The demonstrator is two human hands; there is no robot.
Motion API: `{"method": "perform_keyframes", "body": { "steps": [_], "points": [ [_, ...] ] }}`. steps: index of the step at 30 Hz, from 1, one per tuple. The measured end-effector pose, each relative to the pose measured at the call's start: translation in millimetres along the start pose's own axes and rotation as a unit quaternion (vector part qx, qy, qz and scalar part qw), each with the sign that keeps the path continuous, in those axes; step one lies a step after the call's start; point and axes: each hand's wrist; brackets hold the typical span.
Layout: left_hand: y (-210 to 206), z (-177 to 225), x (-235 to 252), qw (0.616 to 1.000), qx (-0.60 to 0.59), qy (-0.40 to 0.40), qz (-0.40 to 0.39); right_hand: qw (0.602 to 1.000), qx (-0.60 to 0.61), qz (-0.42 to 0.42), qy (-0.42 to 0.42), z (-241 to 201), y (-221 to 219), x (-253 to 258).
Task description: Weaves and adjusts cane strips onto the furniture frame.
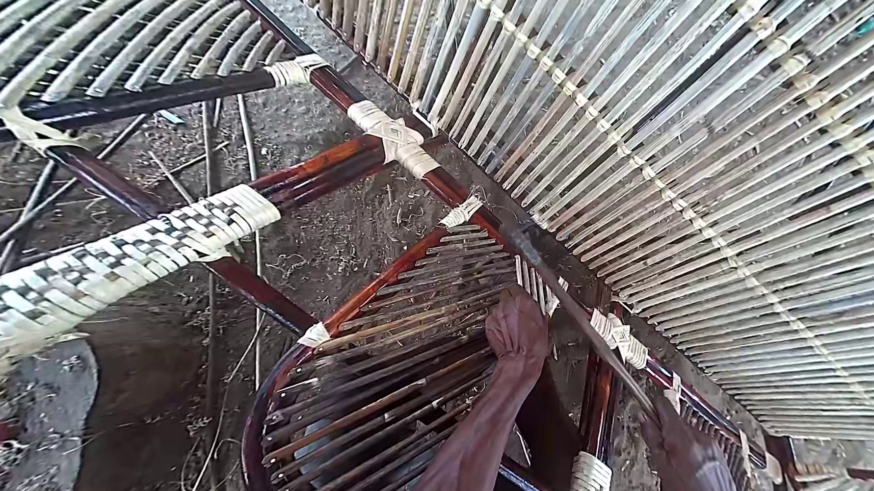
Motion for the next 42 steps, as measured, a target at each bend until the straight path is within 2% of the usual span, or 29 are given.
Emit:
{"method": "perform_keyframes", "body": {
  "steps": [2,9,10,13,19,23,28,31,35,39,42],
  "points": [
    [-4,-1,0,1.000,0.008,-0.005,0.015,0.998,-0.026,-0.050,-0.028,0,-1,5],
    [-4,3,6,1.000,0.015,0.021,-0.006,0.997,0.046,0.055,0.022,-9,6,1],
    [-3,4,6,1.000,0.015,0.019,-0.008,0.999,0.026,0.045,0.018,-6,0,1],
    [-4,2,3,1.000,0.010,0.010,0.006,0.998,-0.011,-0.054,-0.036,-3,-2,10],
    [-5,5,6,1.000,0.013,0.025,0.003,0.999,0.032,0.040,0.004,-10,1,-1],
    [-7,1,2,1.000,0.017,0.002,0.017,0.999,-0.014,-0.024,-0.024,-4,-10,5],
    [-5,0,2,1.000,0.010,0.005,0.009,1.000,0.013,0.014,-0.004,-9,-9,0],
    [-7,1,2,1.000,0.017,0.002,0.016,0.997,0.000,-0.052,-0.048,-10,-10,1],
    [-6,0,4,1.000,0.013,0.007,0.014,1.000,0.020,0.001,-0.020,-13,-12,0],
    [-6,4,4,1.000,0.020,0.007,0.004,0.995,0.024,-0.069,-0.065,-11,-10,3],
    [-3,1,5,1.000,0.021,0.013,-0.005,0.982,0.115,-0.087,-0.119,-17,2,-10]
  ]
}}
Point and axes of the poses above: each hand's wrist, its own x-axis towards the middle knuckle, its own y-axis out of the back of the hand, z = x × y, and after that the axes turned 1 degree about -y, right-handed
